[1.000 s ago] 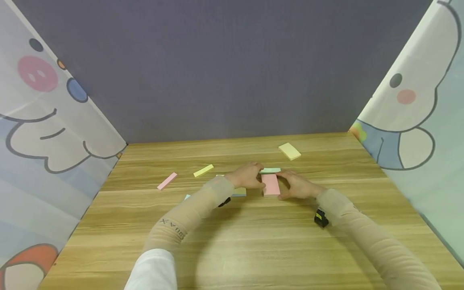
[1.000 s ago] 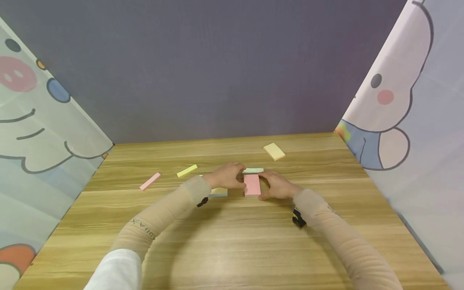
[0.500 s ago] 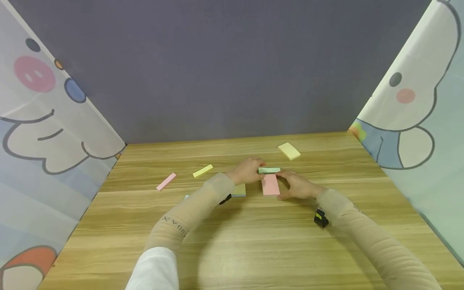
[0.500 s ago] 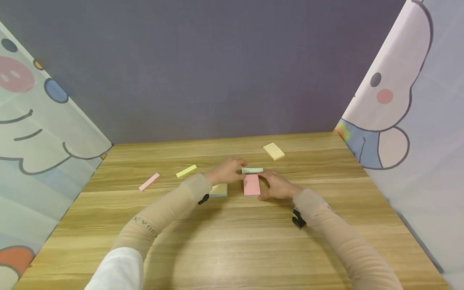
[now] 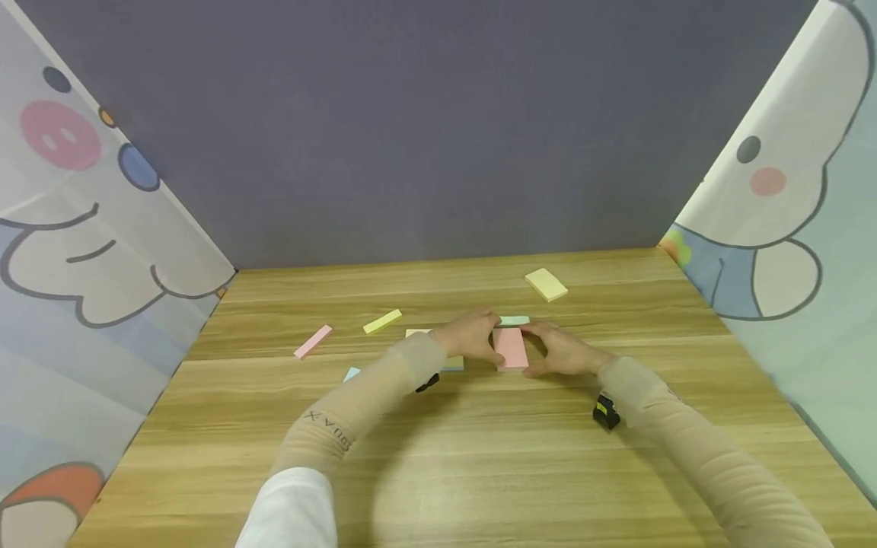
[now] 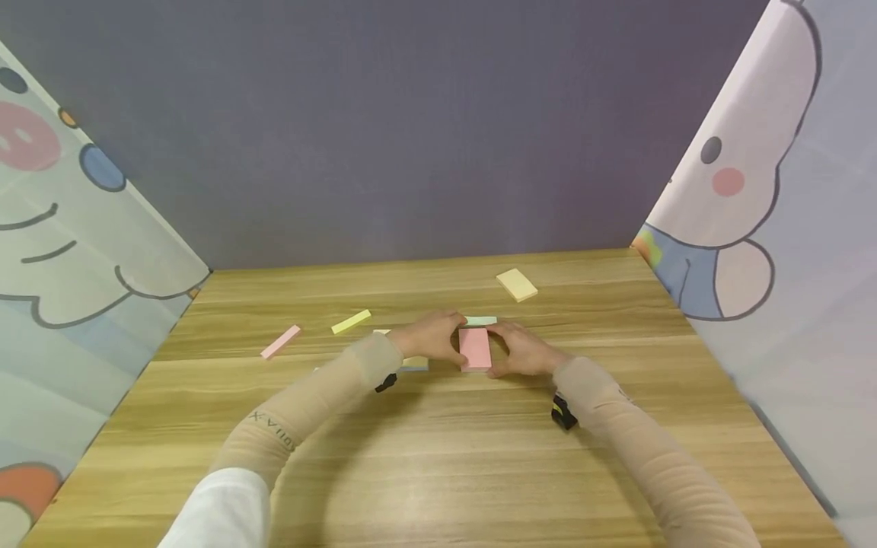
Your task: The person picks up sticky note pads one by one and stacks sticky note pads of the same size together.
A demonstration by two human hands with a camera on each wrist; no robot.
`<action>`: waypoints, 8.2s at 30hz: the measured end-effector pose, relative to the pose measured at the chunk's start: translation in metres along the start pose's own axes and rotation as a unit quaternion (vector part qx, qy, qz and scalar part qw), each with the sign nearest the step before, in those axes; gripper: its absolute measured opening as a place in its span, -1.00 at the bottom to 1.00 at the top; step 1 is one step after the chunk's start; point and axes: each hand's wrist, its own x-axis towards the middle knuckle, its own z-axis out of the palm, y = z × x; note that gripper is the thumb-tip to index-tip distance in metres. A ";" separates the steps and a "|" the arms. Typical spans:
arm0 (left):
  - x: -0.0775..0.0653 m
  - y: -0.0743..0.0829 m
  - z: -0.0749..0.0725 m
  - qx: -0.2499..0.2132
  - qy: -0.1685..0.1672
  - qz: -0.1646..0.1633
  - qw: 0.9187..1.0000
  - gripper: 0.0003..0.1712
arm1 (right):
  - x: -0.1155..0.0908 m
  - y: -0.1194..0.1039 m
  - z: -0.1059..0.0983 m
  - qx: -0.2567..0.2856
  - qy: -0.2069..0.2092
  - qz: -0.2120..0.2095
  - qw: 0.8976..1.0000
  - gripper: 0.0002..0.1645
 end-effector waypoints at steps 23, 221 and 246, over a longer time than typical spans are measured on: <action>-0.005 0.002 0.012 0.030 0.006 0.012 0.999 -0.04 | 0.001 -0.003 -0.006 0.001 -0.004 0.001 1.000 0.07; -0.008 0.005 0.026 0.008 0.037 -0.014 0.999 -0.04 | 0.075 0.046 -0.073 0.007 0.102 0.254 0.962 -0.48; -0.010 0.005 0.026 0.003 0.042 -0.023 0.999 -0.05 | 0.061 0.031 -0.080 -0.004 0.115 0.232 0.966 -0.33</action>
